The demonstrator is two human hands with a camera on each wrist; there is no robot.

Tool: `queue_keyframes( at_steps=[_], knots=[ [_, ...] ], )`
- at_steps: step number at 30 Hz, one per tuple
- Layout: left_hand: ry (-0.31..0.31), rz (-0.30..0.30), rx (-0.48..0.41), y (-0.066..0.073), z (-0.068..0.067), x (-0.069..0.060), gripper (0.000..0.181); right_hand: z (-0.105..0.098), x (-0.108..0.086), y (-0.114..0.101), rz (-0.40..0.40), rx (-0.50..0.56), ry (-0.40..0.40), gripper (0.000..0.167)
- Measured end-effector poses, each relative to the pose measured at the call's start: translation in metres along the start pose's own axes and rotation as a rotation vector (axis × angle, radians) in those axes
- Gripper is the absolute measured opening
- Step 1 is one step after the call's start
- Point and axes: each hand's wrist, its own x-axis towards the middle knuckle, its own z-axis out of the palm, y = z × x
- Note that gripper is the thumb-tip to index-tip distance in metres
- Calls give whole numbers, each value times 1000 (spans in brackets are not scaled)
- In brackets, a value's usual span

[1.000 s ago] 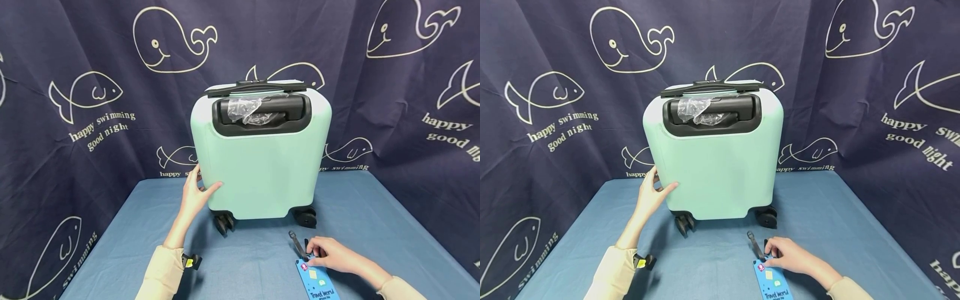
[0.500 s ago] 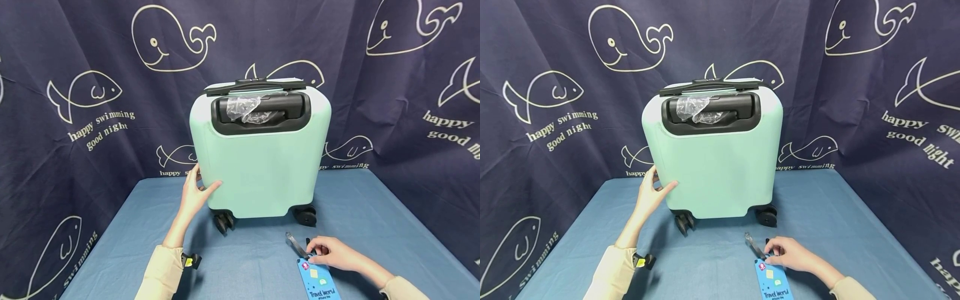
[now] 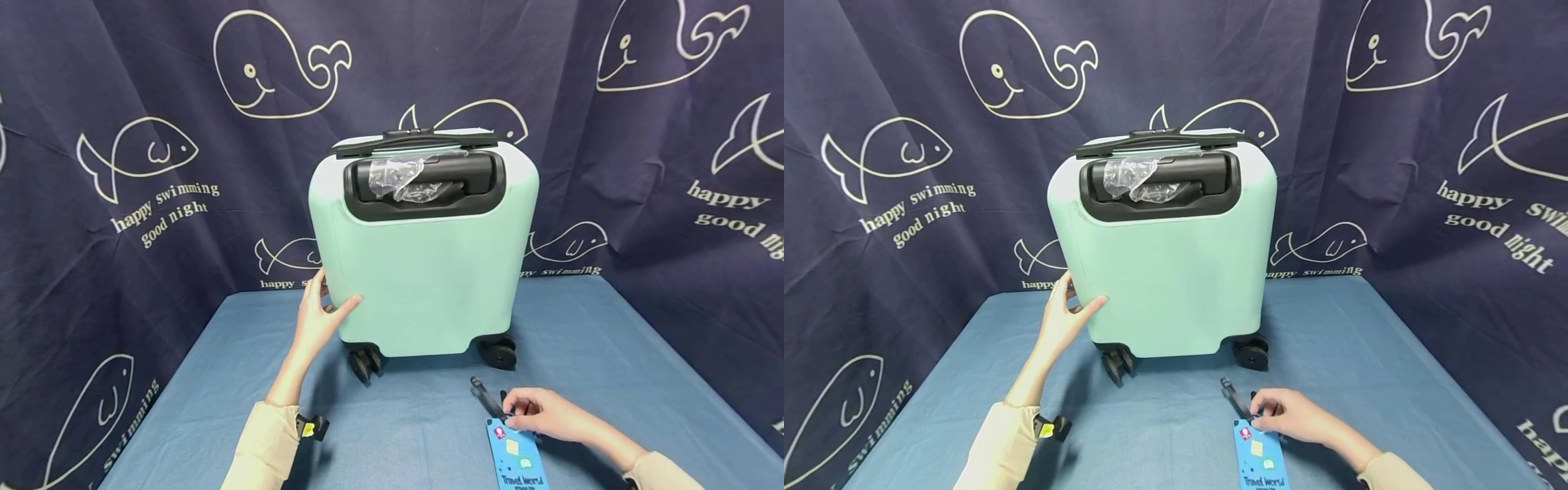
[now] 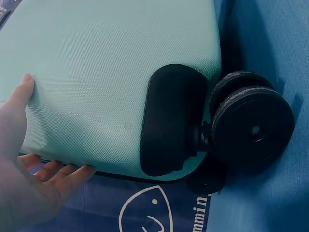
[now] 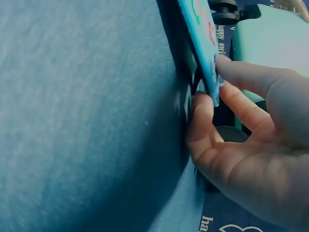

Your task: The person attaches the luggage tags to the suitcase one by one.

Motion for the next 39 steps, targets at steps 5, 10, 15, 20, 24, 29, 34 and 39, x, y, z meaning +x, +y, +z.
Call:
queue_keyframes(
  at_steps=[5,10,15,20,24,29,34,39],
  knots=[
    [-1,-10,4,0,0,0,83,-1,-3,-6,54,28,-36,16],
    [-4,-13,-3,-2,0,1,83,-2,-3,-6,67,51,-28,20],
    [-14,-17,-19,-2,0,1,83,-2,-1,-4,84,44,-12,32],
    [-7,-4,-20,-2,1,1,83,-4,-1,-6,134,56,11,37],
    [-3,-6,-16,-2,1,0,83,-2,-2,-6,150,65,50,34],
    [-4,-12,-18,-4,2,-1,82,1,-1,-4,140,70,80,27],
    [-1,-11,-16,-4,2,0,82,1,-1,-4,152,96,87,26],
    [-2,-16,-12,-2,2,0,83,0,-1,-5,175,101,106,29]
  ],
)
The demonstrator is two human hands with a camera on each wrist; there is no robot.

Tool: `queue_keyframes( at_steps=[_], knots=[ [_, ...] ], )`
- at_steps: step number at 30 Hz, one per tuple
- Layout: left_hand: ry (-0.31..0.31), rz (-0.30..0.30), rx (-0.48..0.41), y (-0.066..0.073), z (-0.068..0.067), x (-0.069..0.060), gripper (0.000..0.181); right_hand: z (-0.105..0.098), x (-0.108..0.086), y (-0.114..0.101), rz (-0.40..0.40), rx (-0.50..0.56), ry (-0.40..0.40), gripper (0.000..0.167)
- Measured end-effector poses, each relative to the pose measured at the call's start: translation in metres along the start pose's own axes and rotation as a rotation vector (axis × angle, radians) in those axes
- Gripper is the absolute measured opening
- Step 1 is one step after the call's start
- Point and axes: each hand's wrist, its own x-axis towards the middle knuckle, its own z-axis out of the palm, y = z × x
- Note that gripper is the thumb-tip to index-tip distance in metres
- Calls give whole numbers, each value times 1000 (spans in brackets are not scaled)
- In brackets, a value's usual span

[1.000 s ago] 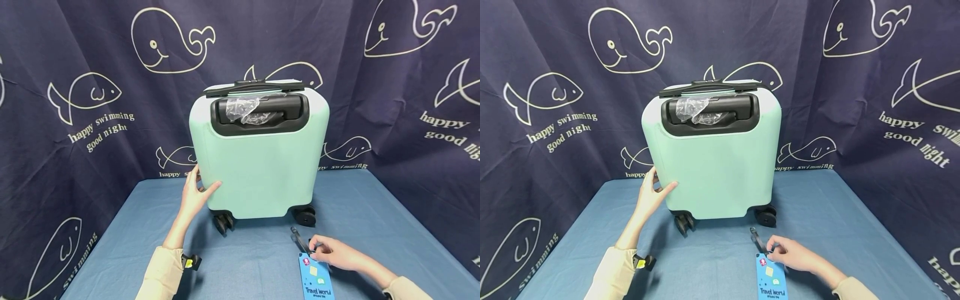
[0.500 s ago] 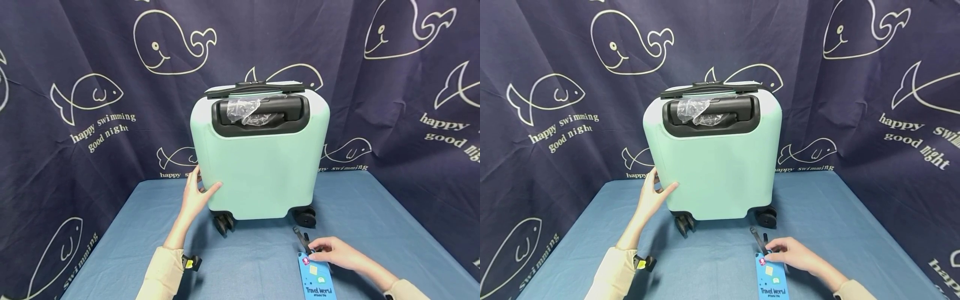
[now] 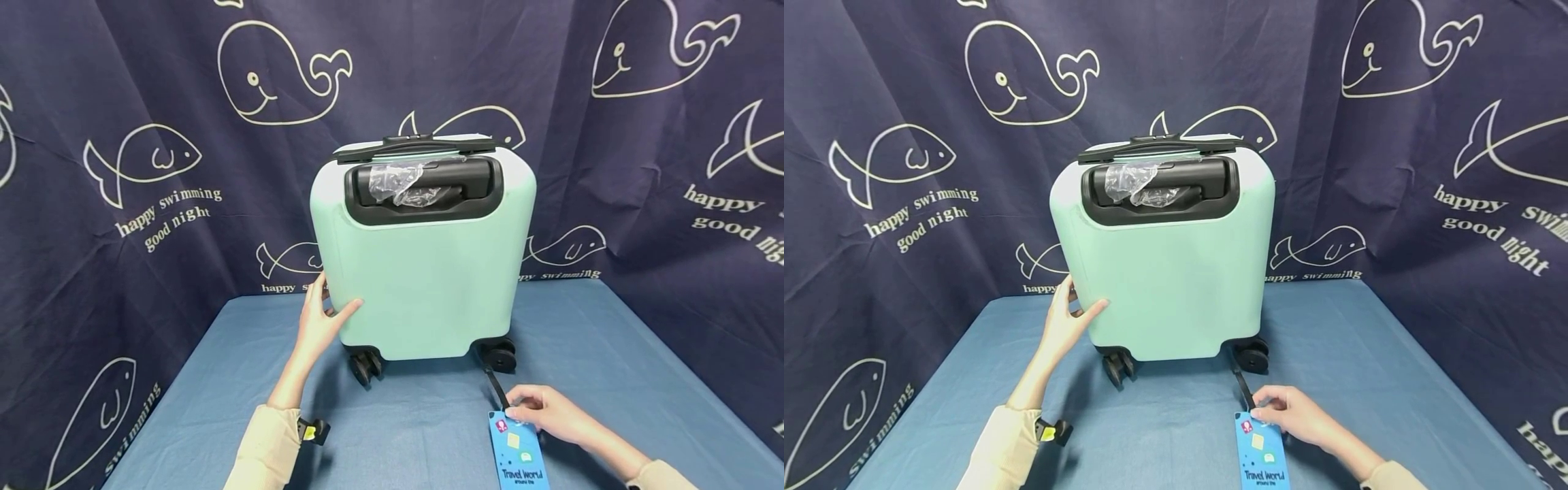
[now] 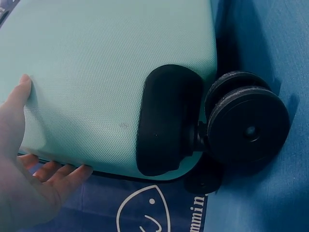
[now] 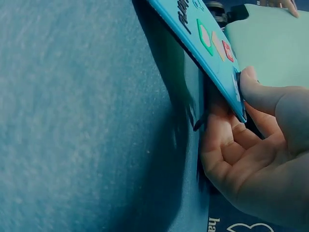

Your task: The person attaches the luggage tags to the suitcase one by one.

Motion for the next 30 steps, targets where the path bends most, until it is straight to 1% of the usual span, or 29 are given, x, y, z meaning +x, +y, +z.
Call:
queue_keyframes(
  at_steps=[4,7,10,13,16,19,22,25,30],
  knots=[
    [-2,-8,3,0,0,0,83,0,-1,-1,29,-28,27,32],
    [-4,-8,7,0,0,0,83,-1,-2,-1,57,-56,44,38],
    [-3,-9,1,0,0,0,83,-1,-3,-3,89,-55,51,42],
    [-7,-12,-9,0,-1,1,82,-2,-4,-6,108,-41,65,42],
    [-20,-15,-8,1,-3,1,82,-3,-5,-8,109,-32,83,38],
    [-37,-21,-1,1,-4,2,83,-5,-6,-9,79,-23,91,35],
    [-52,-30,7,0,-5,3,84,-6,-7,-9,16,-27,96,32],
    [-60,-35,5,-1,-6,5,86,-8,-8,-10,-43,-56,114,30],
    [-69,-30,-11,-3,-7,7,87,-11,-11,-15,-90,-127,174,32]
  ],
)
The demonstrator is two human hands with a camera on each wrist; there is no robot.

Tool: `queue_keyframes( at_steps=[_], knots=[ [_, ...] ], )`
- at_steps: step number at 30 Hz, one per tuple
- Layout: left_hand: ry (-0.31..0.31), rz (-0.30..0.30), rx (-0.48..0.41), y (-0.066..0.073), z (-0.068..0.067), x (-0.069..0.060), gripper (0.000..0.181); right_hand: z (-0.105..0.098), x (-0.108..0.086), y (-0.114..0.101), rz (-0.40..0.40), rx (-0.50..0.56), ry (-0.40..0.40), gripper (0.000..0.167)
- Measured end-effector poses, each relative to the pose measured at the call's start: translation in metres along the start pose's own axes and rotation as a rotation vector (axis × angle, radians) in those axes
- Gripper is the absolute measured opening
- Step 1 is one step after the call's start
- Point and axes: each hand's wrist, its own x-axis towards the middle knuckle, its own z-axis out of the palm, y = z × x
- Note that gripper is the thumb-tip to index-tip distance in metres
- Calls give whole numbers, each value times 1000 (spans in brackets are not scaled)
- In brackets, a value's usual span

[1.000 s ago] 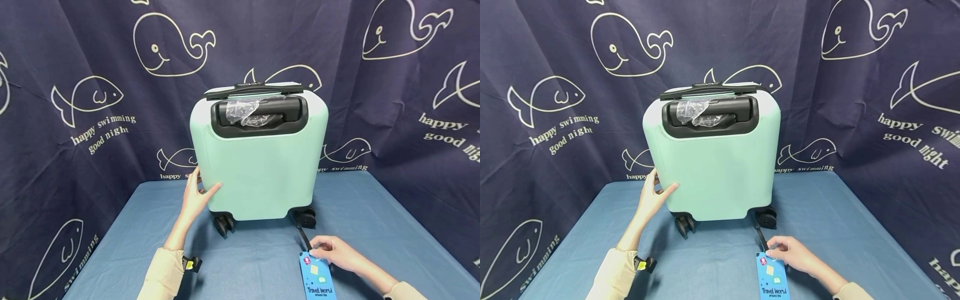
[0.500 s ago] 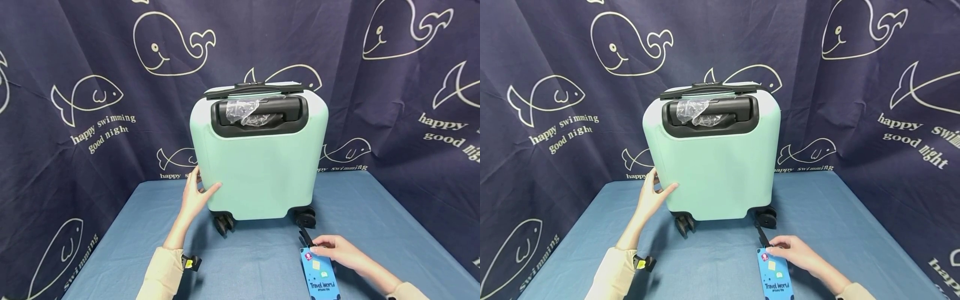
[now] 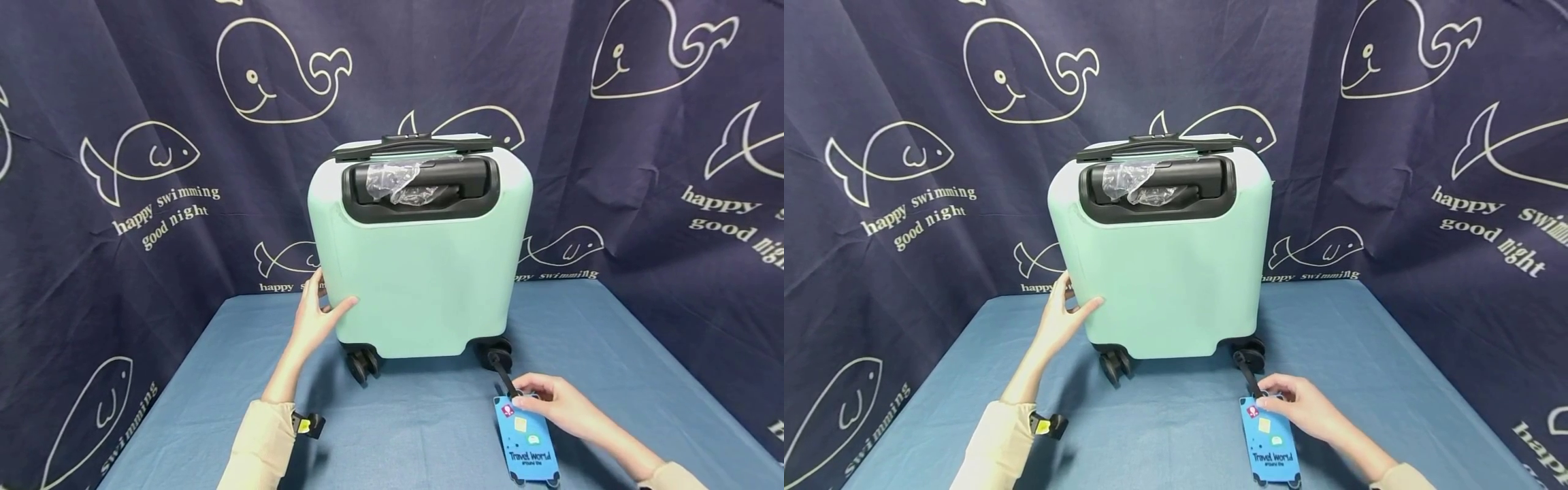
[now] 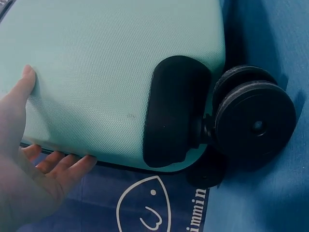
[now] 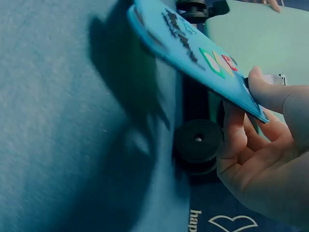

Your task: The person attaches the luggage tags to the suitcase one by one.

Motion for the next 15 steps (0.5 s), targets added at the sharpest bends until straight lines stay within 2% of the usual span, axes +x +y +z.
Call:
queue_keyframes(
  at_steps=[6,15],
  knots=[
    [0,-7,2,-1,0,0,86,-10,-5,-9,-81,-75,41,27],
    [-7,11,-46,-4,2,1,75,-27,-9,-29,-65,-173,142,22]
  ],
)
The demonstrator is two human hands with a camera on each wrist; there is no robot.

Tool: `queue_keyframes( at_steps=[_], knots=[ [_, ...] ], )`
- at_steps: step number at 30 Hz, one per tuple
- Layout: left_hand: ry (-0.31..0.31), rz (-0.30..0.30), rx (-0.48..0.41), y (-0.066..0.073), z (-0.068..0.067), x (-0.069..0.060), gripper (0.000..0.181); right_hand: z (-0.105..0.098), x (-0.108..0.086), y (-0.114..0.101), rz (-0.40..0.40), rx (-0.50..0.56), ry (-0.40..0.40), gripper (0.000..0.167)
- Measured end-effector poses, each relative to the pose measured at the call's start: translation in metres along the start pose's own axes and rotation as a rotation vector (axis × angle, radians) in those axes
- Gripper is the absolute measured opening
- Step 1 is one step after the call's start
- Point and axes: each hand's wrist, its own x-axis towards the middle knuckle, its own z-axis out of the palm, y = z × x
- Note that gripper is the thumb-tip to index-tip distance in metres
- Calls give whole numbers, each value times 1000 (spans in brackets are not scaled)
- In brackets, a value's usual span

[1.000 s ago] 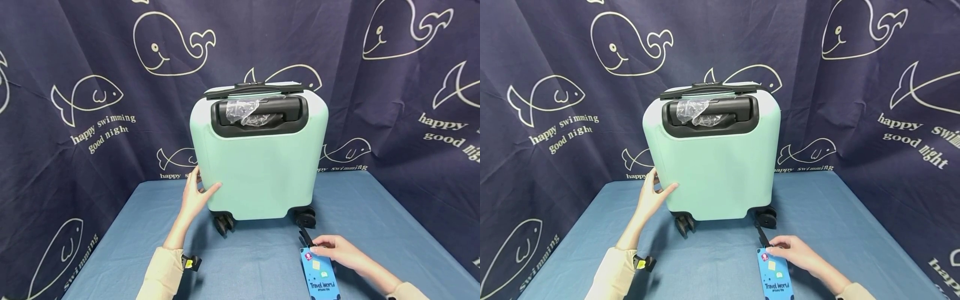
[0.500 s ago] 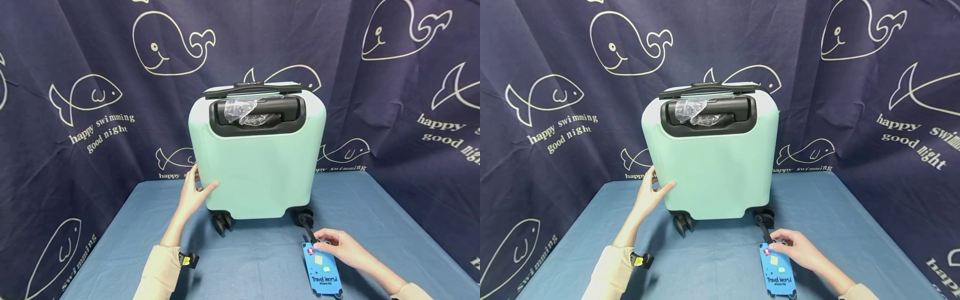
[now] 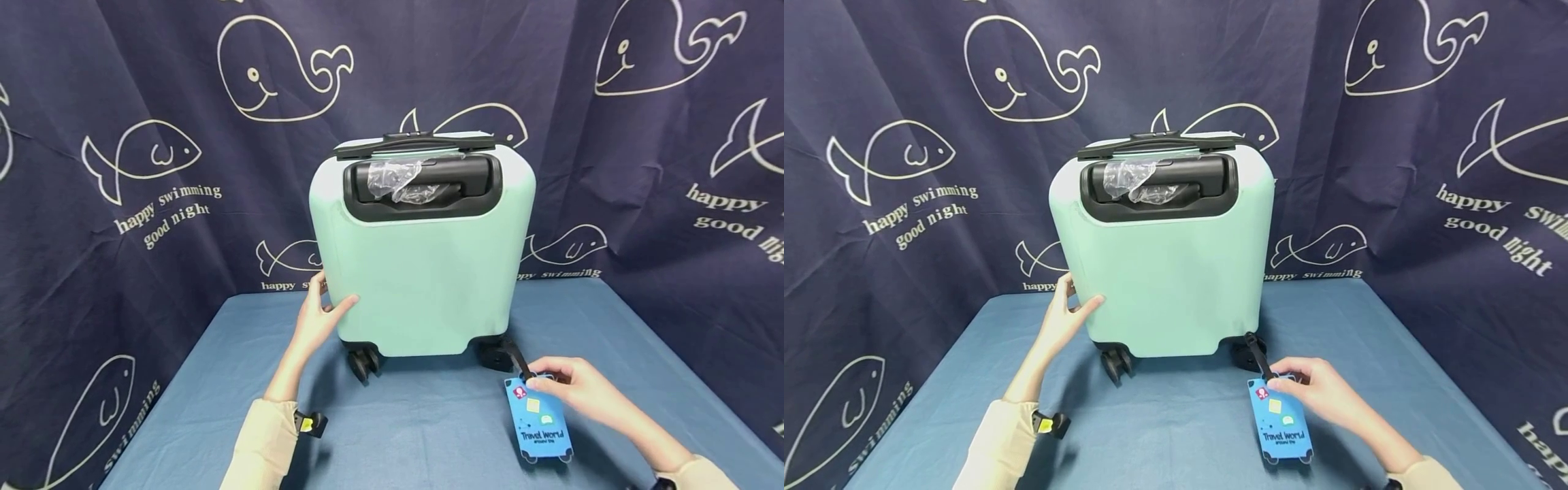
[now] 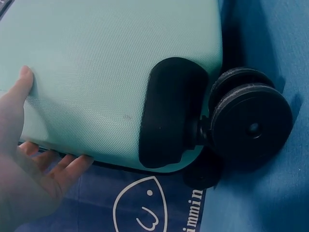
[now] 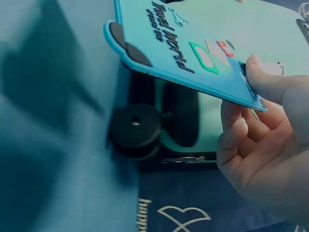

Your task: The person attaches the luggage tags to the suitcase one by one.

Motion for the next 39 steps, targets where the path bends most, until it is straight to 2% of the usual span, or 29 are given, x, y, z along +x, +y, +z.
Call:
queue_keyframes(
  at_steps=[1,8,9,16,18,23,29,39],
  knots=[
    [-3,2,-4,0,0,0,75,-3,0,-2,-5,-3,13,21],
    [-8,-29,-22,35,-2,-12,70,-22,1,-12,-62,-15,112,15],
    [-5,-25,-21,35,-2,-12,71,-25,1,-13,-74,-14,129,15],
    [1,-41,-34,8,2,-3,80,-37,3,-22,-156,6,211,15],
    [5,-37,-31,5,2,-3,80,-40,4,-25,-182,5,228,15],
    [13,-18,-19,1,2,-4,80,-43,7,-33,-242,21,250,15],
    [10,-28,-5,1,3,-4,80,-47,9,-41,-299,40,265,16],
    [23,-16,0,2,3,-5,80,-58,18,-60,-357,21,317,18]
  ],
)
